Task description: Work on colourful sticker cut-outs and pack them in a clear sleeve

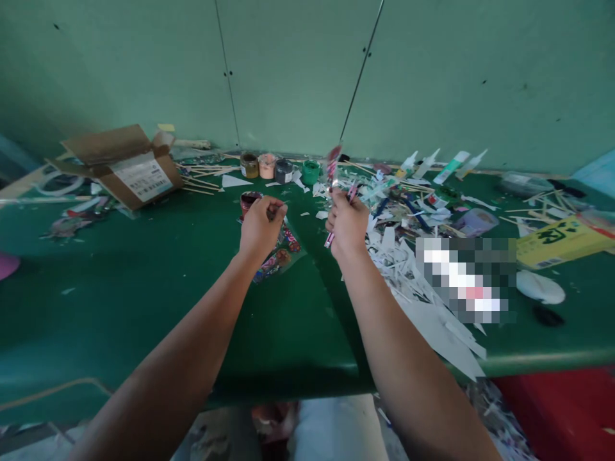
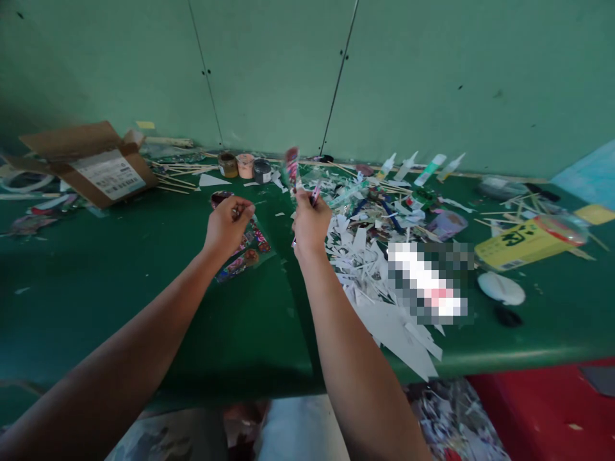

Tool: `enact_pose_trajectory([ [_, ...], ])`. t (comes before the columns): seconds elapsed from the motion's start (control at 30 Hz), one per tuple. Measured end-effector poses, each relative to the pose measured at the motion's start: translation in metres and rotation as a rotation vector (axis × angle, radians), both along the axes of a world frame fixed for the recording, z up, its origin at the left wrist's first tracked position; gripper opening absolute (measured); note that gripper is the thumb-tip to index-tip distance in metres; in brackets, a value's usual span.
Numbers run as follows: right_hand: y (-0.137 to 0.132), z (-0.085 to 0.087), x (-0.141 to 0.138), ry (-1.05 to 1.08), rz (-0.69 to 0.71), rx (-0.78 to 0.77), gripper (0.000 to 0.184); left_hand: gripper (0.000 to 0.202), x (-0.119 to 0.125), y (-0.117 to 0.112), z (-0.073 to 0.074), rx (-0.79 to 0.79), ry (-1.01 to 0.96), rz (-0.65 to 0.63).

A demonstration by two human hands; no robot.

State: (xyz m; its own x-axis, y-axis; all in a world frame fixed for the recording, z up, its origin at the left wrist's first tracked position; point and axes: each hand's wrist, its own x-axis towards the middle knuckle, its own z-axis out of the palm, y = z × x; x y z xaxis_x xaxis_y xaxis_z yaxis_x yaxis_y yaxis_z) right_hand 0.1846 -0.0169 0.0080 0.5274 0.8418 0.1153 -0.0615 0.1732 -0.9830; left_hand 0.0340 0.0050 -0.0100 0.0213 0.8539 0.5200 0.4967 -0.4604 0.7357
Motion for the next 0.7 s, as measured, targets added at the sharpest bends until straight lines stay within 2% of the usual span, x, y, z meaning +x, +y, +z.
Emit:
enact_pose_trajectory([
  [0.07, 0.000, 0.001, 0.002, 0.121, 0.055, 0.028, 0.019, 0.007, 0.002, 0.000, 0.000, 0.018, -0.041, -0.027],
  [0.1, 0.000, 0.001, 0.002, 0.107, 0.091, 0.037, 0.020, 0.007, 0.003, 0.000, 0.000, 0.024, -0.070, -0.049],
  [0.23, -0.001, -0.005, -0.006, -0.166, 0.262, 0.027, 0.026, 0.014, 0.005, 0.001, 0.001, -0.003, -0.219, -0.136],
  [0.3, -0.001, -0.009, -0.011, -0.238, 0.306, 0.029, 0.027, 0.026, 0.005, 0.003, 0.001, -0.037, -0.280, -0.157],
  [0.37, 0.000, -0.011, -0.013, -0.252, 0.293, 0.039, 0.027, 0.036, 0.005, 0.004, 0.002, -0.076, -0.323, -0.176],
  [0.43, 0.002, -0.013, -0.013, -0.257, 0.257, 0.053, 0.029, 0.035, 0.005, 0.004, 0.001, -0.111, -0.347, -0.205],
  [0.6, 0.007, -0.015, -0.001, -0.374, 0.045, 0.090, 0.033, 0.013, 0.004, 0.003, -0.002, -0.145, -0.334, -0.264],
  [0.7, 0.008, -0.013, 0.007, -0.440, 0.044, 0.093, 0.030, 0.051, 0.001, -0.002, 0.002, 0.031, -0.164, -0.148],
])
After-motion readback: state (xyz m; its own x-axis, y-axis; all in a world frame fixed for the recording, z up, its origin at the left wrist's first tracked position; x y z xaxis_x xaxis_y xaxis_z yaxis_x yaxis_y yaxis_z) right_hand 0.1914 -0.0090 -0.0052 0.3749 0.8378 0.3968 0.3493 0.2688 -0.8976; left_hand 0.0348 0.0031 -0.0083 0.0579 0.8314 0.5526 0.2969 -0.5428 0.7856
